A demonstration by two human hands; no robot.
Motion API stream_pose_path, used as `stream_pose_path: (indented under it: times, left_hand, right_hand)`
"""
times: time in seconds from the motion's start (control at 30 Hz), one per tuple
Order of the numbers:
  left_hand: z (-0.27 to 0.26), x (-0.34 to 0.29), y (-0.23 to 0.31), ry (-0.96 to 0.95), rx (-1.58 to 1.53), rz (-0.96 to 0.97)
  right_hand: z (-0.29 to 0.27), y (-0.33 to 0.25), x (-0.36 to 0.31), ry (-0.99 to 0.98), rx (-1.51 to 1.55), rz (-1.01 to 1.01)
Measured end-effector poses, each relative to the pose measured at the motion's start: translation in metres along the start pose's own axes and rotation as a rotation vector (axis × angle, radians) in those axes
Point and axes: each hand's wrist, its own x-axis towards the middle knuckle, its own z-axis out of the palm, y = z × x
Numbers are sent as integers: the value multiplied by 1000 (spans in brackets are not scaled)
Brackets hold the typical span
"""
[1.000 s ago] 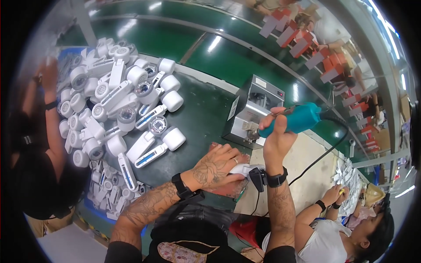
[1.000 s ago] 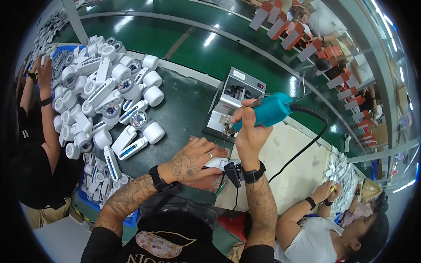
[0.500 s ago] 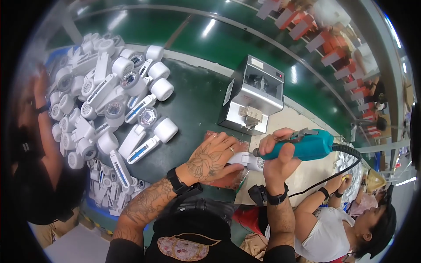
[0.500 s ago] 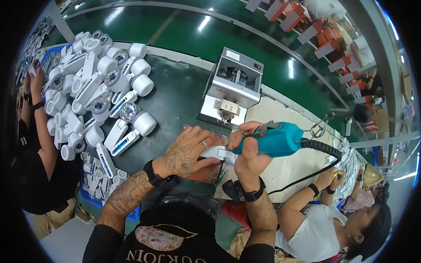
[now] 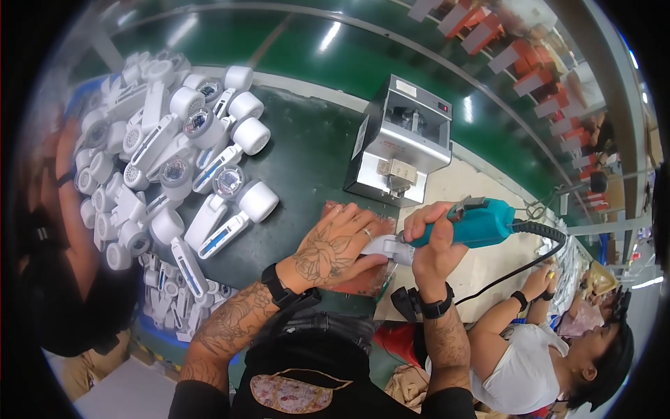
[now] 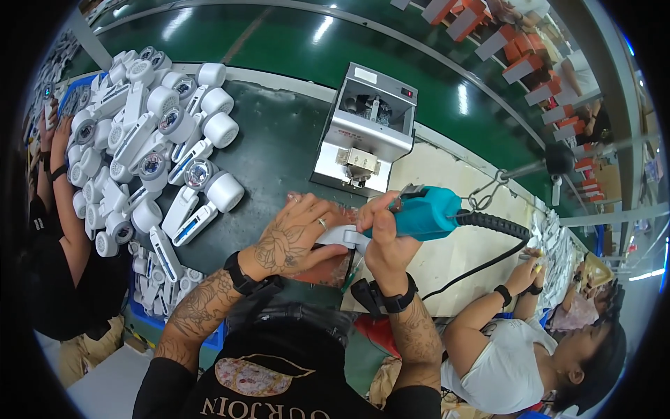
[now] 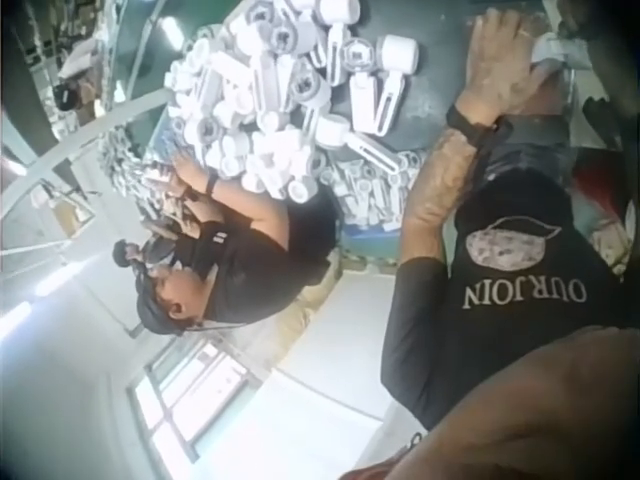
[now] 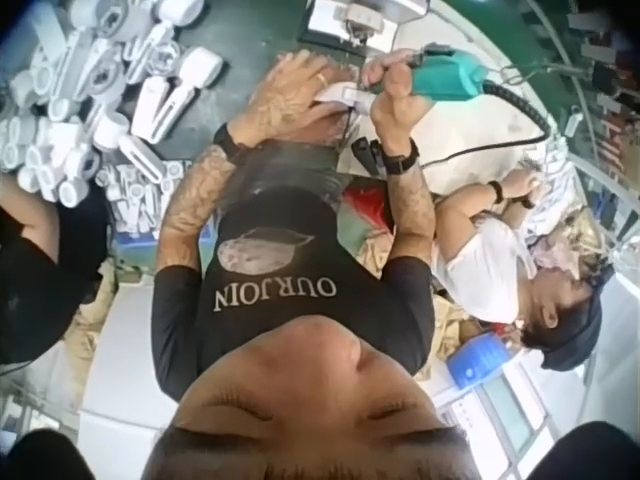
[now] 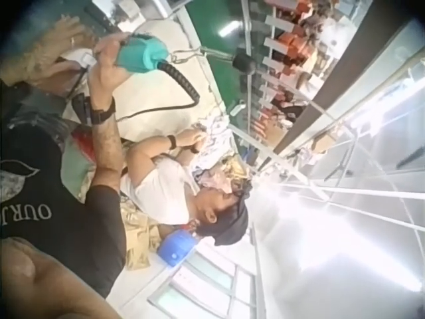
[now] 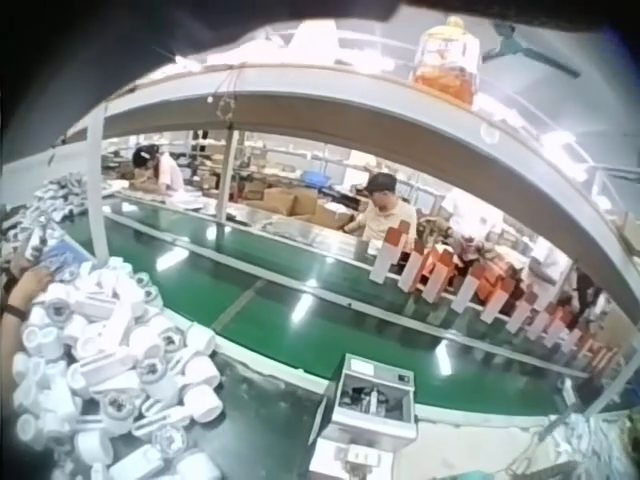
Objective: The person picks up a white plastic fan, fits a cover onto the handle, and drives a screw into it using a power screwdriver before placing it into a blue bin.
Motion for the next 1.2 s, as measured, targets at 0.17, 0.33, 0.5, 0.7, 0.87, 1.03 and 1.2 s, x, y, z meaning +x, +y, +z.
stream_pose_path:
  times: [0.17,0.33,0.5,0.7,0.87,1.03,1.2]
  left_hand:
    - [0,1,1,0,24,-2]
    - [-2,0,0,40,90,9]
    - [-2,-2,2,61,55,15]
    - [-7,-4,3,-18,29,14]
    - [-5,-2,3,-7,40,37]
    - [-9,1,4,64,35,30]
    - [-5,1,2,36,4,5]
  right_hand:
    - [0,3,-1,-15,15,-2]
    - [5,-2,4,35,14,41]
    - [22,-14,30,72,-102,-103]
    - [32,9,64,44,-112,-140]
    - [29,11,61,17,-68,-99]
    - [23,-11,30,56,-56,-11]
    - [3,-27,-15,-5,-49,-58]
